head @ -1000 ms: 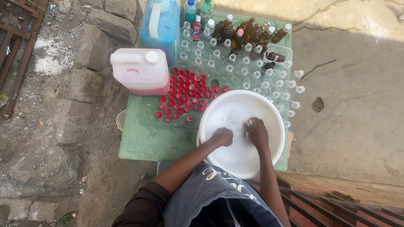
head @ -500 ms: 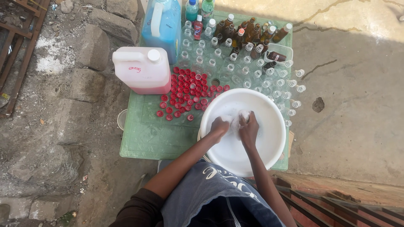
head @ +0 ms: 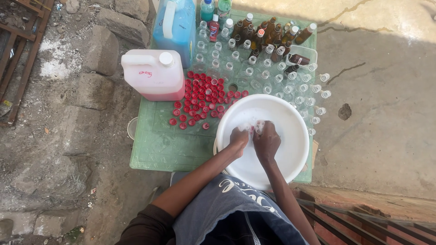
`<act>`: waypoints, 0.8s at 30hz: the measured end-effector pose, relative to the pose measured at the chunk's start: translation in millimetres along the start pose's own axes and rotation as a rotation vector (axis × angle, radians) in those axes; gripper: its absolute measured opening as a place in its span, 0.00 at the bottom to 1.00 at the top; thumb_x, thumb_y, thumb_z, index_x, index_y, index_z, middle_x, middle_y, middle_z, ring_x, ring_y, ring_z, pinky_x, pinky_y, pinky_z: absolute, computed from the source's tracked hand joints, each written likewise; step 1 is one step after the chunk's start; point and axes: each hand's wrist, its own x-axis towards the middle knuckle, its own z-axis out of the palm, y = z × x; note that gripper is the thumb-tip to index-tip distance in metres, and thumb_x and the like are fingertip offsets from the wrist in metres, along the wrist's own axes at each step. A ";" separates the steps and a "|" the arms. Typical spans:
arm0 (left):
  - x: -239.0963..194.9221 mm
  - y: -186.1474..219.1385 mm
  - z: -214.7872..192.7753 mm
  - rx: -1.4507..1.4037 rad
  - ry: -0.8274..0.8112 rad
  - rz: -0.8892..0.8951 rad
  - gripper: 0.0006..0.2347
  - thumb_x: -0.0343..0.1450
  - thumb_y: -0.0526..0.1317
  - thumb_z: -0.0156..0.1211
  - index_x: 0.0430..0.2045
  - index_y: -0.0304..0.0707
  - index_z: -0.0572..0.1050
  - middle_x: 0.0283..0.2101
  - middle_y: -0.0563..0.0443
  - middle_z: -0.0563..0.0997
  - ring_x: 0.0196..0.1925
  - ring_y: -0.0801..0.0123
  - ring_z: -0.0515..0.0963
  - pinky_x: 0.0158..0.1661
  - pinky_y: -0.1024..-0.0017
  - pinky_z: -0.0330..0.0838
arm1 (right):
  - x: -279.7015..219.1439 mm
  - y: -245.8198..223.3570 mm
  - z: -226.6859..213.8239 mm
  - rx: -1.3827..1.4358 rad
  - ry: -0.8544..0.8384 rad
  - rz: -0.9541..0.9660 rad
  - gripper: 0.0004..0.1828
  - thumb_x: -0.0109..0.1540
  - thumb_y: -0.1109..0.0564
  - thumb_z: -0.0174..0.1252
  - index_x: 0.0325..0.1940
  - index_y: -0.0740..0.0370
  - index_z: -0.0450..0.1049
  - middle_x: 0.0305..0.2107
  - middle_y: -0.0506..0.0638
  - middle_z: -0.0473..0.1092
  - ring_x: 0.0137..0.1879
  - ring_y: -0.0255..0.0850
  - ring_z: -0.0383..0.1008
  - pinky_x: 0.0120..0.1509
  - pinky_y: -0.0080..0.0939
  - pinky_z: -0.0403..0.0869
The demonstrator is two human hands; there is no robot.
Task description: Washing red bottle caps in a basin of soapy water
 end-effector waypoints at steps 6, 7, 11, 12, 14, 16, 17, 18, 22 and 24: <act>30.6 -25.9 0.5 -0.086 0.026 0.006 0.26 0.70 0.34 0.40 0.63 0.19 0.45 0.65 0.23 0.52 0.68 0.38 0.52 0.63 0.49 0.50 | -9.6 -1.0 21.0 -0.052 0.005 -0.121 0.16 0.53 0.54 0.59 0.43 0.58 0.65 0.26 0.50 0.63 0.29 0.55 0.73 0.32 0.56 0.74; 28.0 -21.9 -0.6 -0.088 0.028 0.007 0.26 0.70 0.34 0.40 0.63 0.19 0.45 0.65 0.23 0.52 0.68 0.38 0.52 0.63 0.49 0.50 | -7.8 -1.6 19.2 -0.051 0.004 -0.123 0.16 0.53 0.54 0.59 0.43 0.58 0.65 0.26 0.50 0.63 0.29 0.55 0.73 0.32 0.56 0.74; 34.1 -25.1 -7.7 -0.050 0.039 -0.010 0.27 0.69 0.35 0.43 0.63 0.21 0.46 0.65 0.24 0.53 0.68 0.39 0.52 0.63 0.50 0.52 | -1.7 1.7 16.3 -0.044 -0.040 -0.051 0.15 0.54 0.58 0.56 0.44 0.59 0.64 0.28 0.50 0.63 0.30 0.55 0.74 0.33 0.56 0.74; 40.1 -29.4 -9.5 -0.046 0.048 -0.018 0.27 0.70 0.36 0.42 0.63 0.21 0.45 0.65 0.24 0.51 0.68 0.39 0.51 0.64 0.51 0.51 | 1.0 3.9 16.4 -0.041 -0.052 -0.003 0.15 0.55 0.58 0.53 0.45 0.59 0.63 0.28 0.51 0.63 0.30 0.56 0.74 0.33 0.56 0.74; 51.9 -38.2 -10.4 -0.022 0.046 -0.025 0.26 0.70 0.37 0.43 0.63 0.23 0.47 0.64 0.26 0.54 0.68 0.41 0.54 0.63 0.53 0.54 | 7.5 5.1 11.3 -0.056 -0.125 0.072 0.14 0.57 0.57 0.53 0.46 0.59 0.63 0.31 0.52 0.63 0.34 0.56 0.74 0.37 0.56 0.74; 63.4 -47.8 -12.4 0.003 0.040 -0.031 0.26 0.69 0.37 0.43 0.62 0.25 0.49 0.63 0.28 0.58 0.67 0.43 0.57 0.62 0.55 0.56 | 14.2 14.6 16.9 -0.072 -0.195 0.150 0.13 0.60 0.55 0.52 0.47 0.60 0.63 0.33 0.53 0.64 0.39 0.56 0.75 0.40 0.56 0.75; 69.2 -52.8 -13.5 -0.005 0.063 -0.033 0.26 0.69 0.38 0.42 0.62 0.25 0.49 0.63 0.28 0.57 0.67 0.43 0.56 0.63 0.55 0.55 | 18.1 23.8 24.9 -0.142 -0.290 0.175 0.15 0.58 0.55 0.54 0.47 0.60 0.63 0.37 0.55 0.63 0.44 0.57 0.74 0.43 0.58 0.75; 75.0 -57.8 -14.1 -0.015 0.084 -0.035 0.26 0.70 0.38 0.41 0.63 0.25 0.48 0.64 0.27 0.56 0.67 0.43 0.56 0.64 0.55 0.54 | 22.1 33.2 32.4 -0.213 -0.385 0.199 0.17 0.56 0.55 0.56 0.47 0.60 0.63 0.41 0.56 0.63 0.48 0.57 0.72 0.47 0.59 0.75; 57.6 -44.2 -12.0 -0.026 0.116 -0.012 0.25 0.69 0.36 0.44 0.61 0.23 0.51 0.62 0.26 0.58 0.66 0.41 0.58 0.62 0.55 0.57 | 24.3 85.4 71.5 -0.133 -0.535 0.261 0.19 0.55 0.54 0.60 0.47 0.63 0.67 0.40 0.62 0.67 0.49 0.63 0.73 0.46 0.62 0.74; -2.8 -1.1 -8.2 -0.054 0.138 0.003 0.27 0.68 0.37 0.48 0.60 0.20 0.51 0.62 0.24 0.58 0.66 0.40 0.58 0.62 0.54 0.57 | 21.0 61.9 41.6 0.234 -0.492 0.396 0.18 0.57 0.56 0.56 0.49 0.67 0.67 0.43 0.70 0.68 0.51 0.70 0.70 0.48 0.65 0.71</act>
